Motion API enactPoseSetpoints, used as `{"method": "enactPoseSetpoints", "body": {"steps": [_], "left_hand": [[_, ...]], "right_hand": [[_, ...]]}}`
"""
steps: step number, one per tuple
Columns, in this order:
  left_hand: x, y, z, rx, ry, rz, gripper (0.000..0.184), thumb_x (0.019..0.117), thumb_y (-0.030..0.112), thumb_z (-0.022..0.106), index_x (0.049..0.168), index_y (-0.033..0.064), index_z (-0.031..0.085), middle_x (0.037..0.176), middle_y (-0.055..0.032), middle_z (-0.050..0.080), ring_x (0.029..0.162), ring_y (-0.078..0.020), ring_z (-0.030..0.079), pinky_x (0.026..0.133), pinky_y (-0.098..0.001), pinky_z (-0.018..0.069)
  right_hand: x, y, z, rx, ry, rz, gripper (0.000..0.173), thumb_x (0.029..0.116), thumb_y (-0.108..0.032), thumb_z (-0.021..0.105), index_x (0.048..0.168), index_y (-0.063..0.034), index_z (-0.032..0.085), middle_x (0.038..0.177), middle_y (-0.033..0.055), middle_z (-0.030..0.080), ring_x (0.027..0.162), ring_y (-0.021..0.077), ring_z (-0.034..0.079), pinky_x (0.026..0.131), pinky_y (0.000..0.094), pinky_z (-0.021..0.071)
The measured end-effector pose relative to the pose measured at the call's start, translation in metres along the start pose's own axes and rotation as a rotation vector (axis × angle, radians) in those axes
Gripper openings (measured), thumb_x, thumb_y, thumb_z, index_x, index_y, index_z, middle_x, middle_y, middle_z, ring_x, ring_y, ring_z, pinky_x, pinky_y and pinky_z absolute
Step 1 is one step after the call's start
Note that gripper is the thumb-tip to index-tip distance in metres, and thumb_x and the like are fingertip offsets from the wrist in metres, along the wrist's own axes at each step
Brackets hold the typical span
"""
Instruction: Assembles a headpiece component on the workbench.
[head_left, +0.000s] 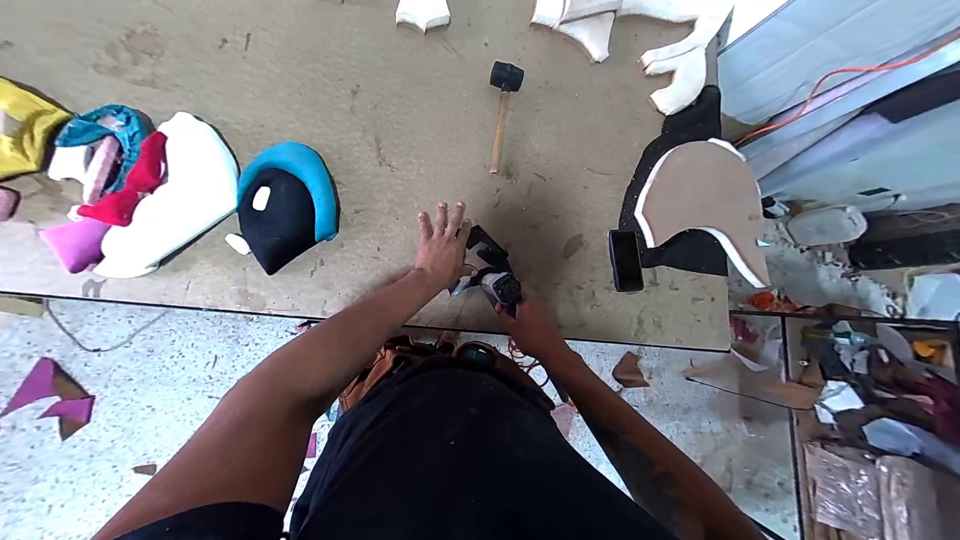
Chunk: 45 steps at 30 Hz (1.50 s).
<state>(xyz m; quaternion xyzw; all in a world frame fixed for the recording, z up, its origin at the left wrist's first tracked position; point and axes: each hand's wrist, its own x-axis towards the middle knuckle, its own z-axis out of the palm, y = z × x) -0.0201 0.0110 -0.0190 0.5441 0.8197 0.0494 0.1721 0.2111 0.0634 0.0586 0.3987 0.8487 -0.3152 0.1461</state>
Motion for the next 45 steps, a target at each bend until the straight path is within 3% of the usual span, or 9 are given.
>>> {"method": "enactPoseSetpoints", "body": {"steps": [6, 12, 15, 20, 26, 30, 35, 40, 45], "left_hand": [[0.003, -0.023, -0.008, -0.234, 0.02, -0.007, 0.095, 0.0815, 0.071, 0.072, 0.16, 0.0299, 0.038, 0.171, -0.0045, 0.025, 0.158, -0.0371, 0.019, 0.119, -0.0743, 0.0206], [-0.014, -0.084, -0.034, -0.606, -0.024, -0.293, 0.041, 0.0998, 0.046, 0.064, 0.125, 0.0133, 0.068, 0.114, -0.0144, 0.073, 0.106, -0.0332, 0.071, 0.096, -0.064, 0.0543], [-0.007, -0.072, -0.025, -0.568, -0.22, -0.318, 0.045, 0.1008, 0.055, 0.058, 0.112, 0.0136, 0.071, 0.098, -0.014, 0.074, 0.093, -0.0339, 0.073, 0.086, -0.0653, 0.056], [-0.003, -0.033, -0.018, -1.029, -0.295, -0.467, 0.034, 0.1075, 0.034, 0.053, 0.114, 0.0035, 0.066, 0.083, -0.0111, 0.072, 0.065, -0.0197, 0.07, 0.063, -0.0378, 0.0616], [-0.047, 0.052, -0.073, -1.555, -0.214, -0.564, 0.037, 0.1102, 0.026, 0.038, 0.109, -0.0029, 0.06, 0.092, -0.0175, 0.074, 0.08, -0.0277, 0.075, 0.074, -0.0435, 0.0642], [-0.075, 0.092, -0.108, -1.592, -0.085, -0.381, 0.043, 0.1124, 0.027, 0.034, 0.103, -0.0034, 0.063, 0.098, -0.0214, 0.075, 0.085, -0.0325, 0.076, 0.081, -0.0479, 0.0635], [-0.081, 0.053, -0.148, -0.547, 0.293, 0.171, 0.052, 0.0948, 0.055, 0.068, 0.125, 0.0127, 0.065, 0.132, -0.0037, 0.064, 0.123, -0.0207, 0.061, 0.103, -0.0481, 0.0536], [-0.107, 0.058, -0.14, -0.943, 0.119, 0.015, 0.027, 0.1041, 0.034, 0.062, 0.09, 0.0113, 0.066, 0.073, -0.0042, 0.063, 0.062, -0.0175, 0.06, 0.055, -0.0343, 0.0531], [-0.152, 0.071, -0.125, -1.142, 0.045, -0.192, 0.052, 0.106, 0.058, 0.043, 0.089, 0.0158, 0.069, 0.076, -0.0048, 0.067, 0.067, -0.0182, 0.065, 0.06, -0.0379, 0.058]], "right_hand": [[-0.013, 0.014, -0.022, 0.104, 0.023, 0.106, 0.027, 0.0975, -0.032, 0.063, 0.098, -0.0058, 0.069, 0.081, 0.0132, 0.068, 0.074, 0.0297, 0.069, 0.069, 0.0577, 0.0578], [-0.006, 0.09, -0.054, 0.014, 0.295, 0.216, 0.039, 0.0968, -0.025, 0.066, 0.123, 0.0032, 0.062, 0.114, 0.027, 0.064, 0.098, 0.0431, 0.067, 0.083, 0.0651, 0.0554], [0.016, 0.117, -0.049, 0.048, 0.36, 0.115, 0.067, 0.0932, -0.025, 0.072, 0.15, -0.0032, 0.045, 0.143, 0.0248, 0.052, 0.125, 0.0409, 0.059, 0.101, 0.0613, 0.0522], [0.014, 0.085, -0.025, 0.182, 0.343, -0.138, 0.063, 0.087, -0.024, 0.078, 0.145, -0.0128, 0.057, 0.151, 0.0125, 0.051, 0.142, 0.0317, 0.047, 0.115, 0.0561, 0.0435], [0.023, 0.026, 0.02, 0.416, 0.344, -0.339, 0.106, 0.0696, -0.049, 0.092, 0.158, -0.0242, 0.04, 0.166, 0.0034, 0.032, 0.156, 0.0252, 0.025, 0.124, 0.0548, 0.0326], [0.042, 0.024, 0.005, 0.779, 0.328, -0.395, 0.056, 0.0852, -0.017, 0.083, 0.137, -0.0137, 0.064, 0.131, 0.0047, 0.068, 0.122, 0.0151, 0.063, 0.107, 0.0427, 0.054], [0.023, 0.025, -0.056, 0.781, 0.073, -0.586, 0.058, 0.0839, -0.028, 0.087, 0.136, -0.0153, 0.066, 0.122, -0.0002, 0.072, 0.112, 0.0079, 0.067, 0.101, 0.0354, 0.0583], [-0.007, 0.001, -0.071, 1.099, 0.117, -0.642, 0.052, 0.0873, -0.015, 0.082, 0.135, -0.0088, 0.064, 0.113, 0.0079, 0.075, 0.1, 0.02, 0.074, 0.089, 0.0401, 0.0646], [-0.038, -0.014, -0.041, 1.197, 0.154, -0.324, 0.047, 0.0915, -0.029, 0.079, 0.133, -0.0124, 0.066, 0.111, 0.0055, 0.076, 0.1, 0.0196, 0.073, 0.087, 0.0419, 0.064]]}}
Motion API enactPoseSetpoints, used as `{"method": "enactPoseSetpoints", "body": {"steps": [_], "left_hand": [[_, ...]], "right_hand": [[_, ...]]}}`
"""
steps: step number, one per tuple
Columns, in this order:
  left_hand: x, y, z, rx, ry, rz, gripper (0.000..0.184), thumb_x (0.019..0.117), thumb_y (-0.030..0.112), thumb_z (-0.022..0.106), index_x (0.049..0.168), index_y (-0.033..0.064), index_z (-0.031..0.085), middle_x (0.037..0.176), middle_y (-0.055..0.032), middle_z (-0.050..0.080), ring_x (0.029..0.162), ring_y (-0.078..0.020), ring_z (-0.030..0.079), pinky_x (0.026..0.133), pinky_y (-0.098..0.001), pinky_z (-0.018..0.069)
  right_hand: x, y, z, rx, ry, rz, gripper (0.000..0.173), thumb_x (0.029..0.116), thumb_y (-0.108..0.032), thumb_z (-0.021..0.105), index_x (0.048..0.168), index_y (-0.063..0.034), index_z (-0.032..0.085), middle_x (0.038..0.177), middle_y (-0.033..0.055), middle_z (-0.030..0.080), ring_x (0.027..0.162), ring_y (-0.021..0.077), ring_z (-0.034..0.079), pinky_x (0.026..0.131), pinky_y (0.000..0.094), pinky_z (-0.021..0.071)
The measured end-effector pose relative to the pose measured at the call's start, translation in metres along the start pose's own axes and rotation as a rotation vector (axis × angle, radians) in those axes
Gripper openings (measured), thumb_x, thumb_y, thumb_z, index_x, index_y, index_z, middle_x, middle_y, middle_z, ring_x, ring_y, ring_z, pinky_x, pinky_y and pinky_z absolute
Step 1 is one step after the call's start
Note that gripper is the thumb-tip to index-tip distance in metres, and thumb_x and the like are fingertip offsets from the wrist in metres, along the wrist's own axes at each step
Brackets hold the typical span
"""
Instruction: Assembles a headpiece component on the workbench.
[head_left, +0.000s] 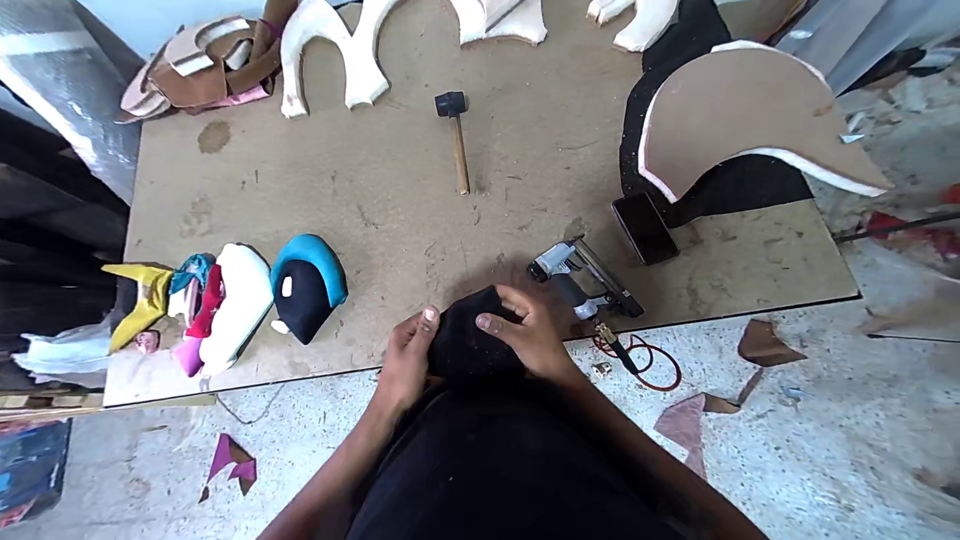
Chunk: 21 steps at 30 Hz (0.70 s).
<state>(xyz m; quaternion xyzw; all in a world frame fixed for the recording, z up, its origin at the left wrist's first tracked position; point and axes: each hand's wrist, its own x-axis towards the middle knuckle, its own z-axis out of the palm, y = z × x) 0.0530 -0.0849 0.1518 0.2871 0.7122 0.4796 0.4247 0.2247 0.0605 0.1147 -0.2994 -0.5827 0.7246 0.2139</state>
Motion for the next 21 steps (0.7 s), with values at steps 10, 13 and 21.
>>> {"method": "enactPoseSetpoints", "body": {"steps": [10, 13, 21], "left_hand": [[-0.003, -0.02, 0.007, -0.103, 0.212, 0.091, 0.04, 0.1078, 0.044, 0.05, 0.087, 0.0132, 0.065, 0.072, -0.0048, 0.061, 0.06, -0.0177, 0.058, 0.053, -0.034, 0.051], [0.005, -0.029, 0.007, -0.199, 0.276, 0.204, 0.045, 0.1052, 0.037, 0.059, 0.07, 0.0087, 0.06, 0.061, -0.0067, 0.055, 0.051, -0.0183, 0.05, 0.048, -0.034, 0.0443], [0.006, -0.051, 0.007, -0.246, 0.215, 0.288, 0.046, 0.1027, 0.019, 0.052, 0.057, 0.0121, 0.05, 0.053, -0.0014, 0.047, 0.046, -0.0122, 0.042, 0.045, -0.029, 0.0352]], "right_hand": [[-0.021, 0.012, 0.024, -0.08, 0.014, -0.003, 0.039, 0.0946, -0.041, 0.075, 0.126, -0.0168, 0.07, 0.109, 0.0015, 0.076, 0.097, 0.0156, 0.073, 0.085, 0.0395, 0.0645], [-0.021, 0.007, 0.036, -0.072, 0.065, -0.049, 0.033, 0.0955, -0.041, 0.073, 0.115, -0.0143, 0.074, 0.099, 0.0037, 0.076, 0.087, 0.0173, 0.073, 0.077, 0.0393, 0.0644], [-0.037, 0.022, 0.036, -0.01, 0.08, -0.116, 0.029, 0.0983, -0.037, 0.07, 0.106, -0.0093, 0.075, 0.09, 0.006, 0.075, 0.078, 0.0166, 0.072, 0.07, 0.0359, 0.0629]]}}
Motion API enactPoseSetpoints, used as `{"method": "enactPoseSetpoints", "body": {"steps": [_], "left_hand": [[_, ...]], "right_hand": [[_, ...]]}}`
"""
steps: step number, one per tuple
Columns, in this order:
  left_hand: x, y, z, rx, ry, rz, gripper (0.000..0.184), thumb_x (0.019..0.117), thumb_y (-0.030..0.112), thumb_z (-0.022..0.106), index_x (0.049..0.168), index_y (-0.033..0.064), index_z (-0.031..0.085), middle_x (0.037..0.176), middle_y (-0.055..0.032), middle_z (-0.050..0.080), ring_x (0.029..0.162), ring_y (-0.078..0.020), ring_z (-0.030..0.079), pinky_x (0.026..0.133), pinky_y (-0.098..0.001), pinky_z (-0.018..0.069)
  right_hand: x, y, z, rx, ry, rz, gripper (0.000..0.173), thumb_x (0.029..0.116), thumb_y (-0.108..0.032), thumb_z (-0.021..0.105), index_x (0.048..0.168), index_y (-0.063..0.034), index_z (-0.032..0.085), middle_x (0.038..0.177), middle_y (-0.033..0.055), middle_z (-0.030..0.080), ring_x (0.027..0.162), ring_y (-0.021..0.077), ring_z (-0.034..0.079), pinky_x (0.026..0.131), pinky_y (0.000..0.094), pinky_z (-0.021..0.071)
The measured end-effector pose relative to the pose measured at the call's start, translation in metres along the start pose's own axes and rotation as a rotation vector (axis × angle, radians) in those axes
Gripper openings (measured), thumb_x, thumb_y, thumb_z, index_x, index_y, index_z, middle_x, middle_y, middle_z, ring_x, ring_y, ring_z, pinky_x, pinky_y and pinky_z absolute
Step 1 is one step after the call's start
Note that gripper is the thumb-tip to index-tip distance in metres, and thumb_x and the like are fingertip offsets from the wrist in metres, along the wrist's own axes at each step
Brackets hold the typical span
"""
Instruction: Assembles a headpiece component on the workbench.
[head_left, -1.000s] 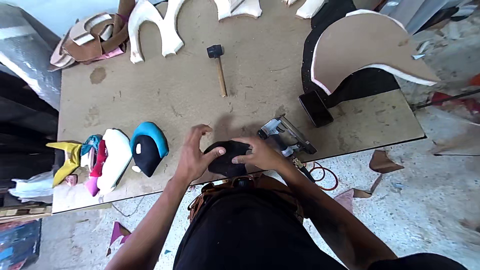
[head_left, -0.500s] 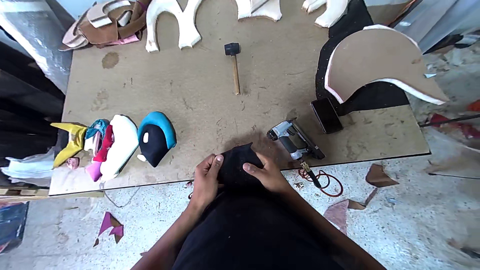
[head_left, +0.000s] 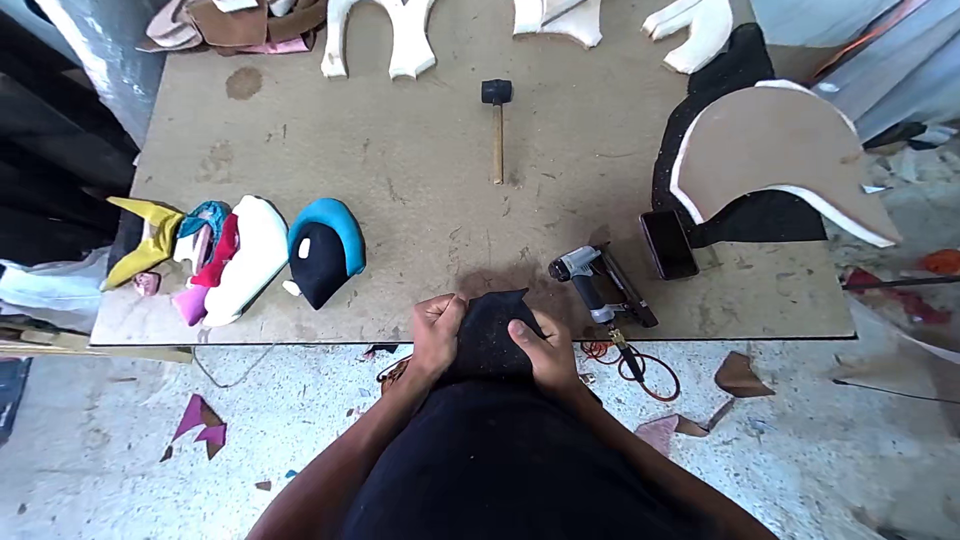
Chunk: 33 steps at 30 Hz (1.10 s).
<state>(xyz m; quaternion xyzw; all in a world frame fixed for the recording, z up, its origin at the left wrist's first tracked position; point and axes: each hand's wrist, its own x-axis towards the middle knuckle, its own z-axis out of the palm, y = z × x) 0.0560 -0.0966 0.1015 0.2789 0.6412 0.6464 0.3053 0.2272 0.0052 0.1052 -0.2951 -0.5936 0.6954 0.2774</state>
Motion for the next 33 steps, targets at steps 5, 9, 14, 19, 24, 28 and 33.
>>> {"method": "enactPoseSetpoints", "body": {"steps": [5, 9, 14, 19, 24, 28, 33], "left_hand": [[0.004, -0.013, 0.014, -0.377, -0.079, -0.209, 0.042, 0.1042, 0.019, 0.045, 0.067, 0.0112, 0.063, 0.063, 0.0006, 0.063, 0.058, -0.0058, 0.06, 0.056, -0.0249, 0.0522], [0.012, -0.001, 0.028, -0.424, -0.03, -0.304, 0.042, 0.107, 0.022, 0.042, 0.078, 0.0111, 0.069, 0.072, 0.0002, 0.069, 0.068, -0.0059, 0.066, 0.065, -0.0257, 0.058], [0.044, -0.027, 0.058, -0.218, -0.02, -0.055, 0.046, 0.1048, 0.019, 0.051, 0.06, 0.0069, 0.053, 0.057, -0.0054, 0.055, 0.051, -0.0144, 0.052, 0.051, -0.0328, 0.0469], [0.086, -0.098, 0.046, 0.1, -0.087, 0.004, 0.049, 0.1064, 0.024, 0.053, 0.061, 0.0064, 0.055, 0.057, -0.0062, 0.056, 0.05, -0.0173, 0.052, 0.05, -0.0366, 0.0467], [0.103, -0.133, 0.048, 0.407, -0.249, 0.012, 0.052, 0.1052, 0.035, 0.055, 0.059, 0.0133, 0.054, 0.056, -0.0005, 0.055, 0.051, -0.0153, 0.054, 0.051, -0.0412, 0.0473], [0.091, -0.141, 0.066, 0.726, -0.26, 0.113, 0.053, 0.1041, 0.042, 0.05, 0.058, 0.016, 0.05, 0.058, 0.0007, 0.055, 0.058, -0.0171, 0.059, 0.058, -0.0479, 0.0499], [0.08, -0.152, 0.077, 0.97, -0.313, 0.301, 0.053, 0.1055, 0.04, 0.045, 0.06, 0.013, 0.052, 0.064, -0.0034, 0.062, 0.068, -0.0218, 0.067, 0.064, -0.0492, 0.0545]], "right_hand": [[0.007, 0.002, 0.004, 0.023, 0.033, 0.043, 0.033, 0.1004, -0.04, 0.066, 0.107, -0.0088, 0.075, 0.092, 0.0057, 0.074, 0.082, 0.0149, 0.071, 0.074, 0.0356, 0.0627], [0.028, 0.003, 0.01, -0.192, 0.12, 0.034, 0.048, 0.1039, -0.056, 0.05, 0.111, -0.0138, 0.073, 0.094, -0.0003, 0.071, 0.086, 0.0082, 0.068, 0.077, 0.0323, 0.06], [0.094, 0.034, 0.032, -0.023, 0.293, 0.066, 0.064, 0.11, -0.055, 0.027, 0.099, -0.0081, 0.068, 0.088, 0.0052, 0.068, 0.085, 0.0154, 0.067, 0.08, 0.0397, 0.0593], [0.148, 0.079, 0.033, 0.198, 0.118, 0.146, 0.093, 0.103, -0.069, 0.003, 0.133, -0.0056, 0.064, 0.13, 0.011, 0.067, 0.124, 0.0203, 0.06, 0.108, 0.0411, 0.0485], [0.138, 0.107, 0.01, 0.327, 0.178, 0.227, 0.097, 0.099, -0.076, 0.003, 0.14, -0.0103, 0.061, 0.136, 0.0093, 0.066, 0.13, 0.0217, 0.058, 0.11, 0.0452, 0.0468], [0.111, 0.106, -0.021, 0.193, 0.165, 0.228, 0.095, 0.1016, -0.071, 0.001, 0.143, -0.0075, 0.059, 0.142, 0.0092, 0.063, 0.138, 0.0219, 0.053, 0.117, 0.0475, 0.0417], [0.09, 0.073, -0.109, -0.798, 0.341, 0.035, 0.037, 0.1002, -0.043, 0.063, 0.121, -0.0135, 0.071, 0.122, 0.0038, 0.068, 0.116, 0.0163, 0.065, 0.097, 0.041, 0.0576]]}}
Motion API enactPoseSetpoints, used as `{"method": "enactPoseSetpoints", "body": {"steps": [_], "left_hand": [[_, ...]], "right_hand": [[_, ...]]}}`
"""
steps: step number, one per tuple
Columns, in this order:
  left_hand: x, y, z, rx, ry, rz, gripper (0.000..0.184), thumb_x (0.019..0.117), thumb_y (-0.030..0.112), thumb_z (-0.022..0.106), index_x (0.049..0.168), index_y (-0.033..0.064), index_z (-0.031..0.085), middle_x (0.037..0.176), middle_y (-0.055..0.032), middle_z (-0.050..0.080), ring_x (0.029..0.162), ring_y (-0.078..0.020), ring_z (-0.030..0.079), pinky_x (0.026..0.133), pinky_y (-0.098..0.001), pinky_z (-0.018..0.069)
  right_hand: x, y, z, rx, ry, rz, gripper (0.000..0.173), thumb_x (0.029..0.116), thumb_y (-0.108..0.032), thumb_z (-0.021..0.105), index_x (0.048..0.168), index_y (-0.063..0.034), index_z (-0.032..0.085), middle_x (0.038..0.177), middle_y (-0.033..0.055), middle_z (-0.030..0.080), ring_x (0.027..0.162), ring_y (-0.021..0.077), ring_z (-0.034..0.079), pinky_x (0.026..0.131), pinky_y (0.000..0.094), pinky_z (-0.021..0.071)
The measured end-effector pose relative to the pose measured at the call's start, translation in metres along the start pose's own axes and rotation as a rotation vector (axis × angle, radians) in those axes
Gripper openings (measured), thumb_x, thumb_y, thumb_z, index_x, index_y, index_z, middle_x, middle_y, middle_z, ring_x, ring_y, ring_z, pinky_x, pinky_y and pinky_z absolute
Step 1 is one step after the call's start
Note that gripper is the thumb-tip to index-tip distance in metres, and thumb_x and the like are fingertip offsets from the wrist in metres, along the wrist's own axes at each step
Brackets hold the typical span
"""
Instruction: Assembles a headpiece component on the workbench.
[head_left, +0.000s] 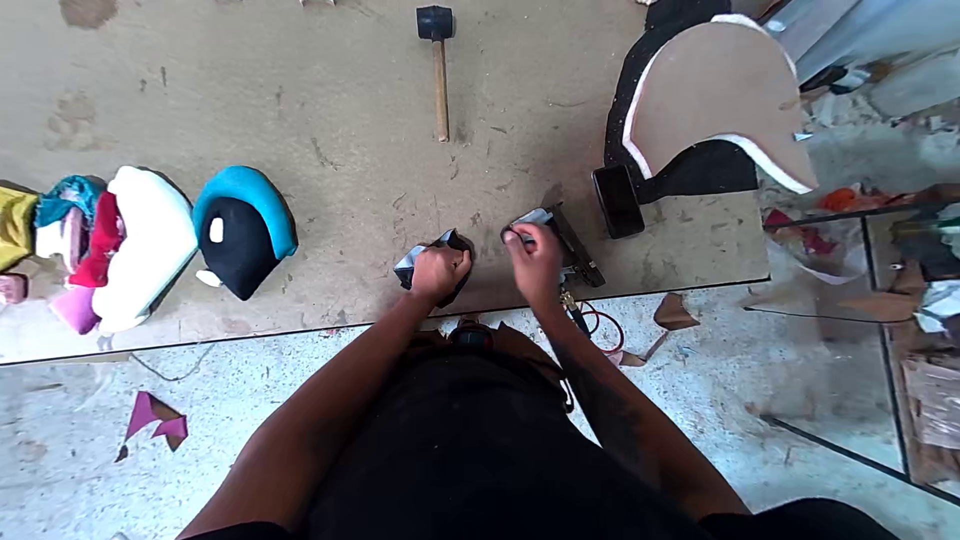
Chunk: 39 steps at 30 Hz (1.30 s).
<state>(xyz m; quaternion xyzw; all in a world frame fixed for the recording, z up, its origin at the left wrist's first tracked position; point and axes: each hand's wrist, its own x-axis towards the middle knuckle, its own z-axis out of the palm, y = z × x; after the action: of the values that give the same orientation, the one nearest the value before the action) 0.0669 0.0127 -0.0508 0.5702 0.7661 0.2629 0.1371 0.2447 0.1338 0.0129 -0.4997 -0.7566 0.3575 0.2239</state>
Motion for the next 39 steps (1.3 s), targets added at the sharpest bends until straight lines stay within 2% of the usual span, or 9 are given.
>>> {"method": "enactPoseSetpoints", "body": {"steps": [3, 6, 8, 11, 14, 15, 20, 31, 39], "left_hand": [[0.0, -0.007, -0.002, -0.023, 0.01, 0.03, 0.053, 0.1045, 0.038, 0.047, 0.058, 0.0139, 0.048, 0.061, -0.0025, 0.058, 0.064, -0.0205, 0.064, 0.06, -0.0475, 0.0519], [-0.001, -0.012, -0.001, -0.091, 0.019, 0.084, 0.051, 0.1033, 0.035, 0.052, 0.057, 0.0136, 0.046, 0.06, -0.0019, 0.056, 0.062, -0.0192, 0.062, 0.06, -0.0455, 0.0516], [-0.003, -0.015, -0.002, -0.126, 0.018, 0.106, 0.05, 0.1024, 0.033, 0.053, 0.057, 0.0135, 0.045, 0.059, -0.0014, 0.055, 0.062, -0.0185, 0.062, 0.06, -0.0446, 0.0515], [-0.002, -0.019, -0.004, -0.148, 0.021, 0.132, 0.05, 0.1014, 0.032, 0.054, 0.056, 0.0132, 0.044, 0.059, -0.0018, 0.055, 0.062, -0.0185, 0.061, 0.061, -0.0446, 0.0513], [-0.004, -0.019, -0.003, -0.17, 0.012, 0.137, 0.049, 0.1008, 0.031, 0.055, 0.056, 0.0131, 0.044, 0.06, -0.0016, 0.055, 0.061, -0.0185, 0.061, 0.06, -0.0445, 0.0508], [-0.004, -0.019, -0.003, -0.171, 0.013, 0.136, 0.049, 0.1004, 0.031, 0.055, 0.056, 0.0131, 0.045, 0.06, -0.0016, 0.055, 0.062, -0.0183, 0.061, 0.06, -0.0445, 0.051], [-0.004, -0.02, -0.004, -0.171, 0.014, 0.14, 0.05, 0.1005, 0.033, 0.055, 0.056, 0.0135, 0.044, 0.059, -0.0013, 0.054, 0.061, -0.0182, 0.06, 0.061, -0.0443, 0.0505], [-0.006, -0.022, -0.003, -0.142, -0.052, 0.193, 0.048, 0.102, 0.033, 0.051, 0.059, 0.0122, 0.048, 0.061, -0.0034, 0.057, 0.066, -0.0209, 0.063, 0.067, -0.047, 0.0526], [-0.005, -0.023, -0.006, -0.155, -0.068, 0.187, 0.05, 0.1051, 0.035, 0.048, 0.06, 0.0116, 0.048, 0.062, -0.0036, 0.057, 0.066, -0.0209, 0.063, 0.066, -0.0462, 0.0517]], "right_hand": [[0.01, 0.044, -0.024, -0.369, -0.018, -0.059, 0.067, 0.0813, -0.054, 0.08, 0.133, -0.0152, 0.064, 0.134, 0.0133, 0.059, 0.124, 0.0316, 0.058, 0.098, 0.0531, 0.0535], [0.017, 0.059, -0.026, -0.451, -0.145, 0.006, 0.081, 0.0724, -0.03, 0.09, 0.143, -0.0166, 0.052, 0.147, 0.0179, 0.047, 0.115, 0.0354, 0.063, 0.082, 0.0534, 0.0613], [0.027, 0.052, -0.032, -0.418, -0.196, 0.067, 0.08, 0.0712, -0.02, 0.087, 0.142, -0.0155, 0.051, 0.142, 0.0161, 0.053, 0.112, 0.0346, 0.065, 0.083, 0.0567, 0.06], [0.044, 0.015, -0.057, -0.294, -0.332, 0.162, 0.07, 0.0789, -0.028, 0.078, 0.141, -0.012, 0.05, 0.118, 0.0103, 0.069, 0.103, 0.0276, 0.069, 0.084, 0.0578, 0.0586], [0.052, -0.015, -0.078, -0.249, -0.588, 0.115, 0.033, 0.0891, -0.037, 0.072, 0.105, -0.0088, 0.067, 0.074, 0.0082, 0.067, 0.062, 0.0235, 0.067, 0.058, 0.05, 0.0573], [0.053, -0.021, -0.08, -0.239, -0.685, 0.054, 0.028, 0.0904, -0.037, 0.071, 0.098, -0.0106, 0.069, 0.069, 0.0059, 0.067, 0.057, 0.0206, 0.066, 0.055, 0.0467, 0.0576], [0.052, -0.039, -0.064, -0.422, -0.858, -0.332, 0.019, 0.0957, -0.037, 0.062, 0.093, -0.0207, 0.07, 0.077, -0.0018, 0.066, 0.072, 0.0134, 0.065, 0.064, 0.0434, 0.0546], [0.049, -0.054, -0.046, -0.5, -0.92, -0.35, 0.017, 0.0932, -0.032, 0.069, 0.095, -0.0158, 0.068, 0.073, 0.0003, 0.064, 0.067, 0.0152, 0.064, 0.061, 0.0419, 0.0546], [0.03, -0.05, -0.052, -0.467, -0.887, -0.354, 0.017, 0.0955, -0.033, 0.063, 0.1, -0.0175, 0.068, 0.078, -0.0008, 0.065, 0.072, 0.0129, 0.065, 0.065, 0.0399, 0.055]]}}
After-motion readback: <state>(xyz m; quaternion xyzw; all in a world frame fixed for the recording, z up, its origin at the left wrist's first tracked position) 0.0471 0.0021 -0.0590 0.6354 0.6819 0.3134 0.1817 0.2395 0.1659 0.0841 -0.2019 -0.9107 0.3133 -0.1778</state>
